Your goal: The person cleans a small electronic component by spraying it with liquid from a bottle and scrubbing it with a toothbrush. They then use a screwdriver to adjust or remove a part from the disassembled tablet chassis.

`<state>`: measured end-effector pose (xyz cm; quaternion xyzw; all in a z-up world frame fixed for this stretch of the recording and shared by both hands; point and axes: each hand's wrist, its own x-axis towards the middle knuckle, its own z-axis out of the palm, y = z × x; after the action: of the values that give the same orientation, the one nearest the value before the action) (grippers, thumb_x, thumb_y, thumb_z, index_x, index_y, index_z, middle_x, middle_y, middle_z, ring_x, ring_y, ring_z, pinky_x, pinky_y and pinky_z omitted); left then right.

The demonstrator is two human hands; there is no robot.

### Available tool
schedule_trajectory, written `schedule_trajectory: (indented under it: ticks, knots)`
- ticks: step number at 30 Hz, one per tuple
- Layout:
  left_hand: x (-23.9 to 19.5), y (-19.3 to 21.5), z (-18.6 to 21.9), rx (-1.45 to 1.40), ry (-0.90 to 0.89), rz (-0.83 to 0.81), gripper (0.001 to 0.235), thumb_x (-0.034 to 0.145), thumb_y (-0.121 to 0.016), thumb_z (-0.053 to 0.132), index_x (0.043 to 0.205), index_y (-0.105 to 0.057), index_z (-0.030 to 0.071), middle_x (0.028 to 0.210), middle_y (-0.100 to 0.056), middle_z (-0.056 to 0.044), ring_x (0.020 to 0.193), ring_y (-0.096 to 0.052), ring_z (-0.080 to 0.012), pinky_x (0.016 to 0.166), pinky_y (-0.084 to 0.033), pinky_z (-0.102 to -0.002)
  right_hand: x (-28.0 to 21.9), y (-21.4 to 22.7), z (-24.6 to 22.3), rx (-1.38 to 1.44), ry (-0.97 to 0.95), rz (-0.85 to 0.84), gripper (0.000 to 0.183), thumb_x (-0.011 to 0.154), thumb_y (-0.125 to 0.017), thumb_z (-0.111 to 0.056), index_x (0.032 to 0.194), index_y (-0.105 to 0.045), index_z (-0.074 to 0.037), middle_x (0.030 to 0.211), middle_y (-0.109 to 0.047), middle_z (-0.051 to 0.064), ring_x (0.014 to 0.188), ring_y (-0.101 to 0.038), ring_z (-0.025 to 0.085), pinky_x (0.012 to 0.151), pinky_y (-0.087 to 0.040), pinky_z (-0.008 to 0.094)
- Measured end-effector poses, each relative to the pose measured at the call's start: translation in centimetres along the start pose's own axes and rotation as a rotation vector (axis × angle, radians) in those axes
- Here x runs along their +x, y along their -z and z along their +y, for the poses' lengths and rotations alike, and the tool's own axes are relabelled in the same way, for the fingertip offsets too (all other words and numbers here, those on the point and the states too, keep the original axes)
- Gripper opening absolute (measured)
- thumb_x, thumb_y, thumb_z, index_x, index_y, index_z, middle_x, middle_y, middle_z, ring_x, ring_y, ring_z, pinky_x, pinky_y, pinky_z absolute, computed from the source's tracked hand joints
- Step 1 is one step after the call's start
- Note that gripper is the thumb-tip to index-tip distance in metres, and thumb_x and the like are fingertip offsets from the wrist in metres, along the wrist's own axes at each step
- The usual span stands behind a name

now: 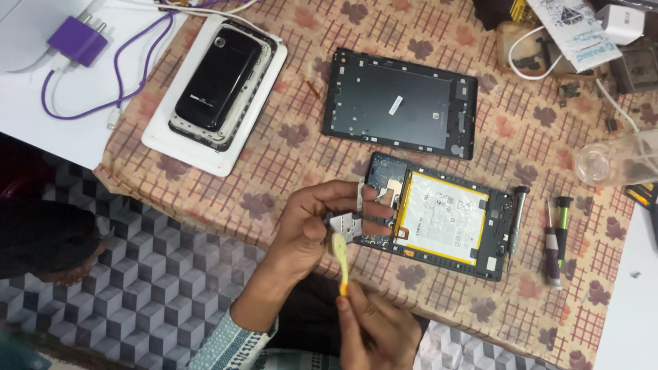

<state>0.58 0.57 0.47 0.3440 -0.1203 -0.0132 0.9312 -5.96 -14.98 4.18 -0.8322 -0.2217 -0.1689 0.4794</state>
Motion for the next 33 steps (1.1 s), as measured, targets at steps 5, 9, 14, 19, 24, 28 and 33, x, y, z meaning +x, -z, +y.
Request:
schedule_trajectory:
  ticks: [5,9,14,19,24,28,33]
  knots:
    - [-0.1,0.2,-0.8,0.011,0.048,-0.017,0.099,0.074,-0.081,0.065,0.131,-0.054,-0.012,0.118,-0.070,-0.024,0.111,-0.073,-0.0374,0.100,-0.064,-0.053,0.1,1.0,0.9,-0.011,-0.174,-0.063,0.026,0.083,-0.072,0.006,0.108,-0.075,0.008,0.069,-0.074,0.014,0.049,-0.069,0.015,0.045,-0.047,0.024]
    - [-0.3,0.2,-0.2,0.007,-0.004,0.028,0.101,0.076,-0.079,0.067,0.136,-0.056,-0.012,0.123,-0.071,-0.027,0.108,-0.074,-0.0387,0.098,-0.062,-0.053,-0.4,0.6,0.6,0.043,-0.102,-0.047,0.026,0.086,-0.071,0.007,0.112,-0.073,0.007,0.074,-0.074,0.014,0.058,-0.072,0.014,0.052,-0.052,0.024]
    - [-0.9,0.4,-1.1,0.005,0.058,-0.075,0.091,0.082,-0.081,0.060,0.135,-0.055,-0.009,0.122,-0.068,-0.025,0.117,-0.072,-0.0386,0.101,-0.066,-0.059,-0.4,1.7,1.8,-0.060,-0.006,-0.061,0.023,0.085,-0.075,0.008,0.108,-0.073,0.006,0.069,-0.070,0.016,0.047,-0.064,0.015,0.046,-0.045,0.025]
    - [-1.0,0.5,-0.8,0.112,0.086,0.263,0.083,0.082,-0.082,0.054,0.124,-0.055,-0.012,0.114,-0.069,-0.028,0.102,-0.072,-0.0419,0.091,-0.063,-0.058,-0.3,1.7,2.3,-0.055,0.036,-0.122,0.030,0.088,-0.077,0.000,0.117,-0.070,0.000,0.079,-0.071,0.011,0.061,-0.072,0.016,0.054,-0.056,0.024]
    - [-2.8,3.6,-3.3,-0.115,-0.015,0.133,0.069,0.086,-0.078,0.039,0.127,-0.058,-0.014,0.116,-0.071,-0.032,0.102,-0.073,-0.0425,0.093,-0.059,-0.055,-2.3,2.2,4.0,0.029,-0.142,-0.191,0.033,0.089,-0.080,0.000,0.121,-0.074,0.002,0.065,-0.062,0.006,0.050,-0.065,0.015,0.047,-0.049,0.027]
    - [-3.8,9.7,-3.0,-0.160,0.242,0.385,0.044,0.100,-0.064,0.022,0.130,-0.054,-0.008,0.119,-0.067,-0.035,0.104,-0.070,-0.0520,0.093,-0.057,-0.067,-1.2,2.8,4.1,-0.225,0.267,-0.155,0.028,0.088,-0.084,-0.005,0.113,-0.071,-0.001,0.067,-0.058,0.002,0.055,-0.060,0.016,0.052,-0.047,0.032]
    - [-6.0,17.6,-3.7,0.136,0.461,0.465,0.037,0.103,-0.045,0.016,0.135,-0.050,-0.002,0.127,-0.060,-0.040,0.115,-0.061,-0.0618,0.096,-0.047,-0.076,-0.5,3.1,3.8,-0.122,0.076,-0.229,0.020,0.101,-0.079,-0.005,0.119,-0.074,0.002,0.070,-0.058,0.003,0.064,-0.065,0.014,0.060,-0.057,0.031]
